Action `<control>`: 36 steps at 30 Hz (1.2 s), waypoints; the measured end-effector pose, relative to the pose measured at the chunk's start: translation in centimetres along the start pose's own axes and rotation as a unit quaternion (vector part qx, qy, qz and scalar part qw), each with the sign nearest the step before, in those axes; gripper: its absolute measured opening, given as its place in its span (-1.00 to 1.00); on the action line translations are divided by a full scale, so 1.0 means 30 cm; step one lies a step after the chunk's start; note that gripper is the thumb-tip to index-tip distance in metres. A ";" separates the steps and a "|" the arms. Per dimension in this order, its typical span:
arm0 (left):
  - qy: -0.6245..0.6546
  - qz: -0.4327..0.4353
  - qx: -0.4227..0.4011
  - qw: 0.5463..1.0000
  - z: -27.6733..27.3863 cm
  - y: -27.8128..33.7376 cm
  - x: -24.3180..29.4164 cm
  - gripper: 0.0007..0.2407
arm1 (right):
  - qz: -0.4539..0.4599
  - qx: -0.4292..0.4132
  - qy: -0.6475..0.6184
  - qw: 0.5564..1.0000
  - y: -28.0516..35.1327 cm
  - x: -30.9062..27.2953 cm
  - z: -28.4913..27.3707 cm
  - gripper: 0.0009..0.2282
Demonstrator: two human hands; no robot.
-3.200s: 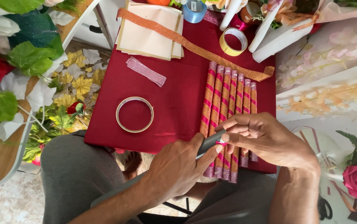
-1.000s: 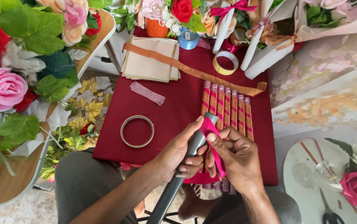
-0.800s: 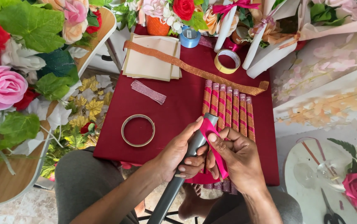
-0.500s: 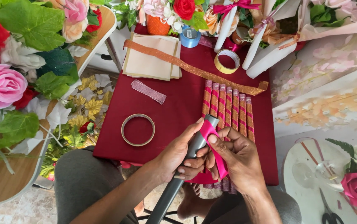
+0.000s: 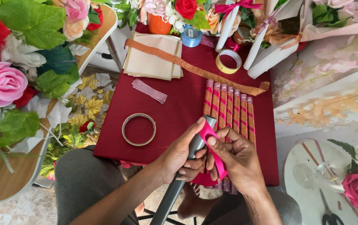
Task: The person wraps glittery pink tape around the ends of several gold-striped cylinders. They then use scissors to cut a piece of clear tape and wrap a pink ribbon around a gray cylindrical object.
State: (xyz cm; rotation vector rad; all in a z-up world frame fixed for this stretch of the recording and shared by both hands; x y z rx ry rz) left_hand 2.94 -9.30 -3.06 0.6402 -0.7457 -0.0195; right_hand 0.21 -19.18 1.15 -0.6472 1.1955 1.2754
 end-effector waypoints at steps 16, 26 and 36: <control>0.040 0.013 -0.111 0.993 0.026 -0.008 -0.018 -0.38 | 0.021 -0.016 -0.031 0.999 0.002 0.021 -0.002 -0.73; 0.015 -0.027 -0.152 0.988 0.059 0.018 -0.033 -0.35 | -0.011 -0.035 0.036 0.999 0.030 -0.009 0.007 -0.78; -0.224 0.070 0.076 0.969 -0.001 0.058 0.023 -0.41 | -0.069 -0.007 0.065 0.995 0.035 -0.054 -0.002 -0.79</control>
Point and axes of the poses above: each hand's wrist, its own y-axis away from the middle knuckle, its own z-axis out of the palm, x = y × z, the point moved 8 cm from there along -y, towards the middle knuckle, and after that the axes turned 13 degrees about -y, right-handed, at the moved point
